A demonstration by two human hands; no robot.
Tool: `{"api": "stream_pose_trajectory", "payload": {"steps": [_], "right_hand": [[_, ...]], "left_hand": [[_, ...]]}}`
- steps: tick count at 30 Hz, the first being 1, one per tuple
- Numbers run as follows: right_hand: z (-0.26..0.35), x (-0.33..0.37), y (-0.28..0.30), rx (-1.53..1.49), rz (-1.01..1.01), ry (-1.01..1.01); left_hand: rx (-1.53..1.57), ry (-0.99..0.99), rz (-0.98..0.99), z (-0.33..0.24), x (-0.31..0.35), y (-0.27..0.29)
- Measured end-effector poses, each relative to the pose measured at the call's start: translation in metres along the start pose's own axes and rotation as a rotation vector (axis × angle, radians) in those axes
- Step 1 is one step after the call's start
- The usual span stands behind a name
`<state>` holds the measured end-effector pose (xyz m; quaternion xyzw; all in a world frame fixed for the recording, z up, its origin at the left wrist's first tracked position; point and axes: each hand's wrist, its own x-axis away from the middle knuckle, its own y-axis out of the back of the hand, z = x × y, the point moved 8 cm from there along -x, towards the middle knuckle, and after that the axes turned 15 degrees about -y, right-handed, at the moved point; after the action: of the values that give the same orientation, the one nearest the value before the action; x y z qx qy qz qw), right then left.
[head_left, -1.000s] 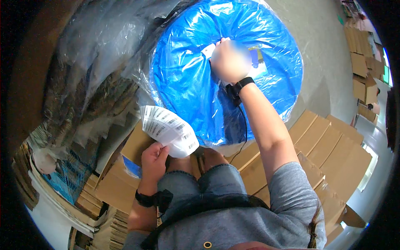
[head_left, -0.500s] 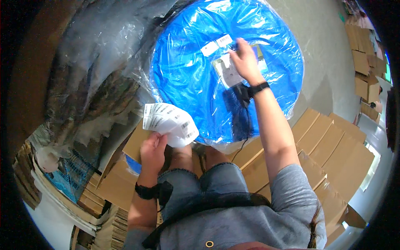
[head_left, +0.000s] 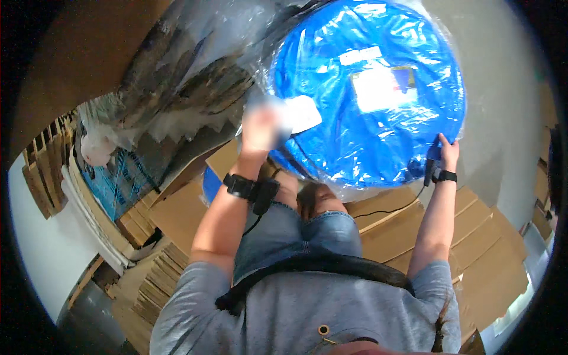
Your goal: The person repeatedly tears individual labels from a printed sheet and sticks them onto large blue-wrapped packages. They handle the label sheet and the packages by hand, moving each labeled package aside after application. The process continues across multiple packages in a warehouse setting.
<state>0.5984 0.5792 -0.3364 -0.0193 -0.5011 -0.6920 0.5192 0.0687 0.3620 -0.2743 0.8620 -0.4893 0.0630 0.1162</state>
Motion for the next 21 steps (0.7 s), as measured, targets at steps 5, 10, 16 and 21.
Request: {"api": "stream_pose_trajectory", "payload": {"steps": [5,10,16,21], "right_hand": [[-0.012,-0.021,0.012,-0.167,0.31,-0.174],[-0.018,-0.019,-0.009,-0.185,0.666,-0.233],[-0.009,0.053,0.024,-0.36,0.712,-0.208],[0.05,0.131,0.049,-0.548,0.872,-0.209]], "left_hand": [[-0.045,0.022,-0.061,0.006,0.034,0.003],[-0.1,0.05,-0.151,-0.027,0.072,0.005],[-0.122,0.058,-0.308,-0.107,0.161,0.054],[0.145,-0.183,-0.722,-0.178,0.255,0.098]]}}
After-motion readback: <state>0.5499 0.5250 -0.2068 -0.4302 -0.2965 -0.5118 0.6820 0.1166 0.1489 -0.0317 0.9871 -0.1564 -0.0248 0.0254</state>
